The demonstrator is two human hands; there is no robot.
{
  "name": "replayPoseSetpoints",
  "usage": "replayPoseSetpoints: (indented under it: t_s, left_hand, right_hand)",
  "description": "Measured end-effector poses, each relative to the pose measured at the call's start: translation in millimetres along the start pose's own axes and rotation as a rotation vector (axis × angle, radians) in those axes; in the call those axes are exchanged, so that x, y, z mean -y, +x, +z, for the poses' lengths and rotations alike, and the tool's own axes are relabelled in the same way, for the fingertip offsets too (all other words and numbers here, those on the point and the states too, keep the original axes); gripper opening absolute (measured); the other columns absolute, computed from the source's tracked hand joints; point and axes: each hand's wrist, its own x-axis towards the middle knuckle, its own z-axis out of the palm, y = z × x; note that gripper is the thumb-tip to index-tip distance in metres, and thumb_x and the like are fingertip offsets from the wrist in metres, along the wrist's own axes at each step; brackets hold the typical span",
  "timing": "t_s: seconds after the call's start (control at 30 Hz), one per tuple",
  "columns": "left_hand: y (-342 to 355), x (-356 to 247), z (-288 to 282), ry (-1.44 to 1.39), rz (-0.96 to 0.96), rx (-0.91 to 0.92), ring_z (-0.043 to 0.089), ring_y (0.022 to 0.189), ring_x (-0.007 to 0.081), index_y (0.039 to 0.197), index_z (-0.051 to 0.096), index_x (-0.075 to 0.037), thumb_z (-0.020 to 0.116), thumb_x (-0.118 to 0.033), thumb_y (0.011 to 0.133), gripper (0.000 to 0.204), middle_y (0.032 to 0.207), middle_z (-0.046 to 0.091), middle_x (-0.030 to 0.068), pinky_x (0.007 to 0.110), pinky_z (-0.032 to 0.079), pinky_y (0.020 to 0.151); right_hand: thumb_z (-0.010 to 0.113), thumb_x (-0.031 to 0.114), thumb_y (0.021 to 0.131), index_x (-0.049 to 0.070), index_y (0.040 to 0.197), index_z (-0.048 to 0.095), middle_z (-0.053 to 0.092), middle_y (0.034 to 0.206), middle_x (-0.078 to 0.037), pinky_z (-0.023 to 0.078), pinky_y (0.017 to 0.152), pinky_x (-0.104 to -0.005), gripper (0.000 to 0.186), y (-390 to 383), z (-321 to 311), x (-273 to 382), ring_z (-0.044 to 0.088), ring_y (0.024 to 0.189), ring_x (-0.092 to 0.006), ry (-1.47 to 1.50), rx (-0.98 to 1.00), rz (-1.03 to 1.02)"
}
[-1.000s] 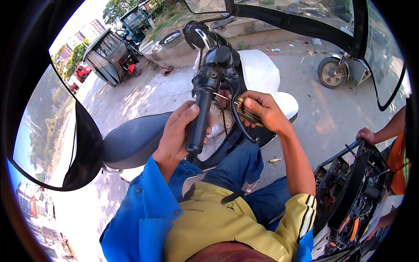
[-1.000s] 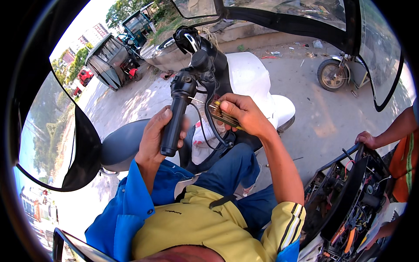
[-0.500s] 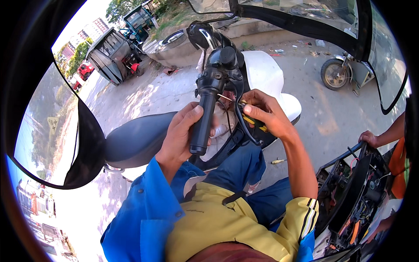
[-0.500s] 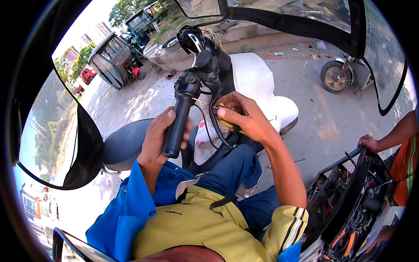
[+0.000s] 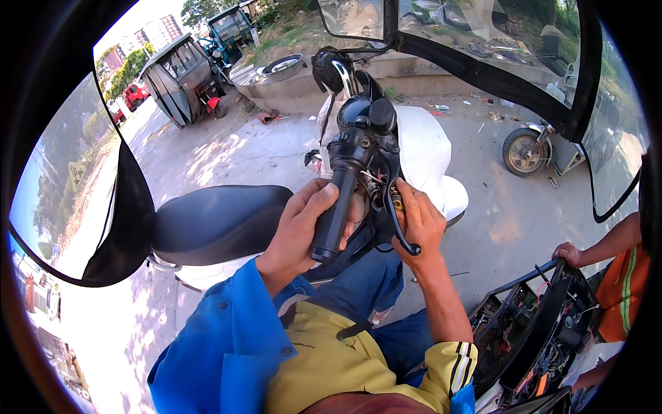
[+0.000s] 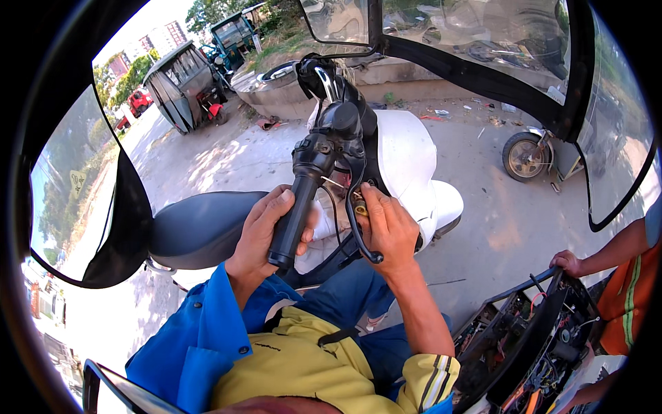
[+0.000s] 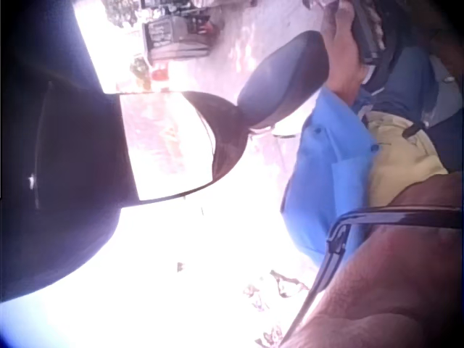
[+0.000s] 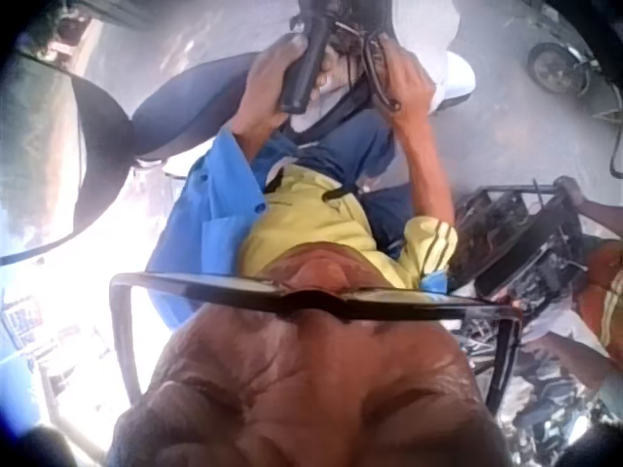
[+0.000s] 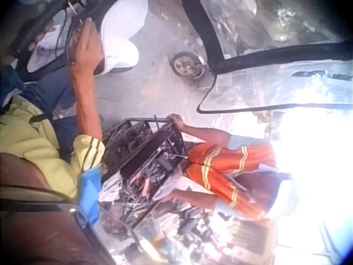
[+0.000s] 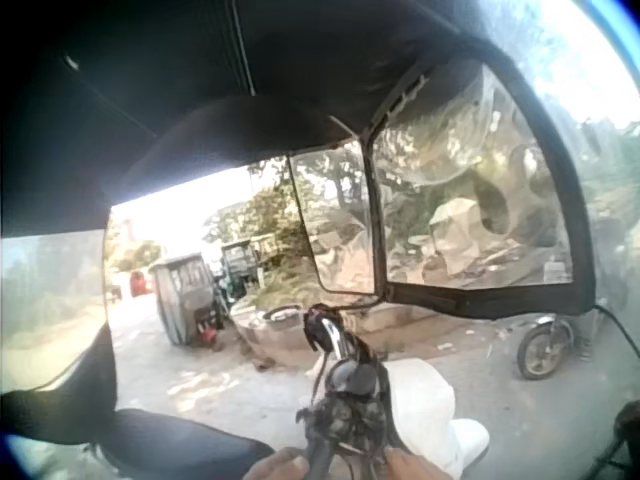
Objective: The person repairs the handlebar assembly of a white motorcycle using various tools. They use a screwdriver to adjust components on the handlebar, then switch to pliers to manipulate wires and cables. The person works on the right side of the handlebar, adjusting the grip and internal mechanisms.
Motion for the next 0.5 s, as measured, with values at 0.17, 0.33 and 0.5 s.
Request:
replayPoseSetpoints:
  t_s: [0.17,0.33,0.5]
  left_hand:
    - [1,3,3,-0.023,0.0,-0.004,0.061,0.061,0.0128,0.117,0.053,-0.002,0.051,-0.04,0.111,0.038,0.086,0.063,0.014,0.024,0.053,0.052]
    - [-3,-3,2,0.012,-0.012,-0.042,0.059,0.057,0.0132,0.115,0.053,-0.002,0.05,-0.041,0.11,0.039,0.08,0.062,0.0126,0.024,0.05,0.052]
    - [-1,-2,4,-0.01,0.003,-0.023,0.06,0.06,0.0136,0.115,0.053,-0.002,0.05,-0.041,0.11,0.04,0.086,0.063,0.0129,0.025,0.052,0.053]
  right_hand:
    - [0.058,0.024,0.108,-0.001,0.117,0.068,0.072,0.083,-0.015,0.053,0.062,-0.0351,0.028,29,-41,0,0.067,0.064,-0.0285,0.474,0.391,0.429]
    - [0.059,0.026,0.107,0.001,0.117,0.069,0.07,0.079,-0.014,0.052,0.063,-0.0377,0.028,30,-40,6,0.069,0.066,-0.0282,0.462,0.42,0.479]
    - [0.064,0.023,0.103,0.004,0.12,0.069,0.075,0.095,-0.017,0.055,0.067,-0.041,0.026,20,-29,14,0.071,0.076,-0.0377,0.042,0.177,0.231]
